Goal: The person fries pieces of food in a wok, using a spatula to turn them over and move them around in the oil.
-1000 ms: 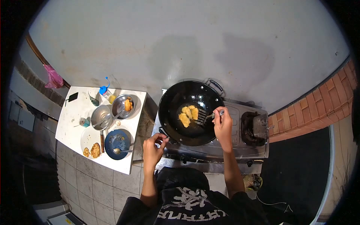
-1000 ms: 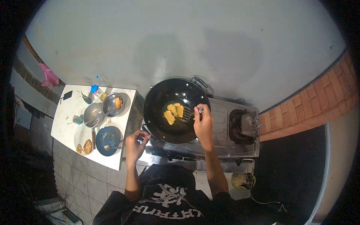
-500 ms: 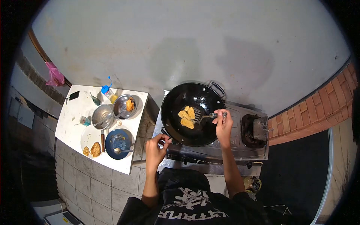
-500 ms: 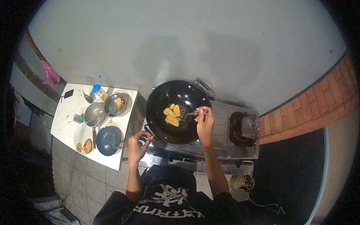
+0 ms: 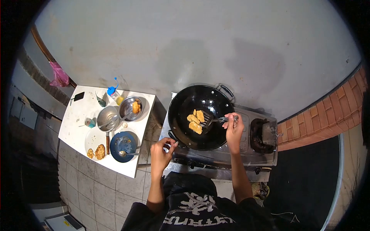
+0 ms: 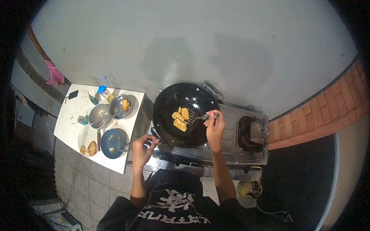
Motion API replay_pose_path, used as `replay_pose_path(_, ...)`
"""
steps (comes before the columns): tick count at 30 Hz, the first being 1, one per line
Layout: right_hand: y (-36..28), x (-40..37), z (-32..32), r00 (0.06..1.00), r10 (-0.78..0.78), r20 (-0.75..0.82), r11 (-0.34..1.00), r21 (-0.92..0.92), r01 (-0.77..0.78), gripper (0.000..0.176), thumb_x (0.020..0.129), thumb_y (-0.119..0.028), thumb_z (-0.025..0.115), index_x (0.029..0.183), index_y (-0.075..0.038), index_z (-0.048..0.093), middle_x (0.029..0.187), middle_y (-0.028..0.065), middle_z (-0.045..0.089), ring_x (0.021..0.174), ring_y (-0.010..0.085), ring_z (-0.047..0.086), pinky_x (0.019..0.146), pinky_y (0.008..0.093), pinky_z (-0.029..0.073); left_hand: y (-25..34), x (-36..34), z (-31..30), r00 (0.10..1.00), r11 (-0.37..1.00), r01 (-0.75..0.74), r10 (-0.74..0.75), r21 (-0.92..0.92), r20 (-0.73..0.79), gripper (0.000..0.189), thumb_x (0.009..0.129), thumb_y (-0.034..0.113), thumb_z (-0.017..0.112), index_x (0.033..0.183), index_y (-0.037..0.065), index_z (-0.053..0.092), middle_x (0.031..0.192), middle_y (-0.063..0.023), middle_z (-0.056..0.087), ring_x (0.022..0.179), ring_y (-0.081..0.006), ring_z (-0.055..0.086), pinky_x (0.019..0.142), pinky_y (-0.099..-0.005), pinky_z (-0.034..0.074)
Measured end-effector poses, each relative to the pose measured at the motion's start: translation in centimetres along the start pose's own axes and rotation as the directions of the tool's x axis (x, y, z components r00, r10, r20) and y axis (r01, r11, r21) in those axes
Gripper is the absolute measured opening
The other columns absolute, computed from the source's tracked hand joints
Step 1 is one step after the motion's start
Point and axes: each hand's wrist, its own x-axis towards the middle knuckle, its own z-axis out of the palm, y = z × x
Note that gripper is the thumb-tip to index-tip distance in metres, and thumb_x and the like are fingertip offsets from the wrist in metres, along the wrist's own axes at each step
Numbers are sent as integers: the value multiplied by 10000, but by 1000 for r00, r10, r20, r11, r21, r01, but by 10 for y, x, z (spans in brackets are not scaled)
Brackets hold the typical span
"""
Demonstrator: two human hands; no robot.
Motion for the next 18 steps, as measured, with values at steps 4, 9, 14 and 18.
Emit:
replay_pose_path(4, -2, 1, -3, 1000, 9, -10, 1000, -4, -9, 141, 1025, -101, 480, 1026, 27, 536, 920, 76, 629, 607, 59, 528, 566, 232, 469, 4, -1, -3, 997, 997, 71, -71, 18, 18, 152, 796, 93, 774, 833, -26, 686, 770, -101, 711, 631, -164, 662, 590, -299, 489)
replay_pose_path(9, -4, 5, -6, 1000, -13, -20, 1000, 28, 14, 141, 1026, -103, 479, 1031, 26, 534, 922, 81, 624, 594, 59, 508, 565, 240, 469, 0, -2, -6, 998, 998, 65, -65, 7, 11, 157, 798, 97, 774, 834, -26, 685, 761, -100, 708, 627, -162, 658, 585, -298, 485)
replay_pose_path(14, -10, 5, -4, 1000, -13, -22, 1000, 24, 14, 141, 1025, -106, 486, 1028, 27, 534, 919, 81, 621, 591, 59, 499, 561, 243, 464, -6, -3, -5, 999, 999, 34, -35, -26, -18, 124, 798, 76, 758, 834, -17, 685, 748, -101, 693, 580, -161, 631, 491, -289, 416)
replay_pose_path(18, -17, 6, 1, 1000, -24, -11, 1000, 7, 24, 134, 1023, -100, 489, 1024, 26, 535, 899, 72, 621, 586, 56, 495, 552, 244, 459, -3, -1, -7, 999, 999, 29, -30, -23, -15, 130, 807, 85, 756, 836, -19, 683, 743, -104, 690, 584, -161, 630, 490, -289, 414)
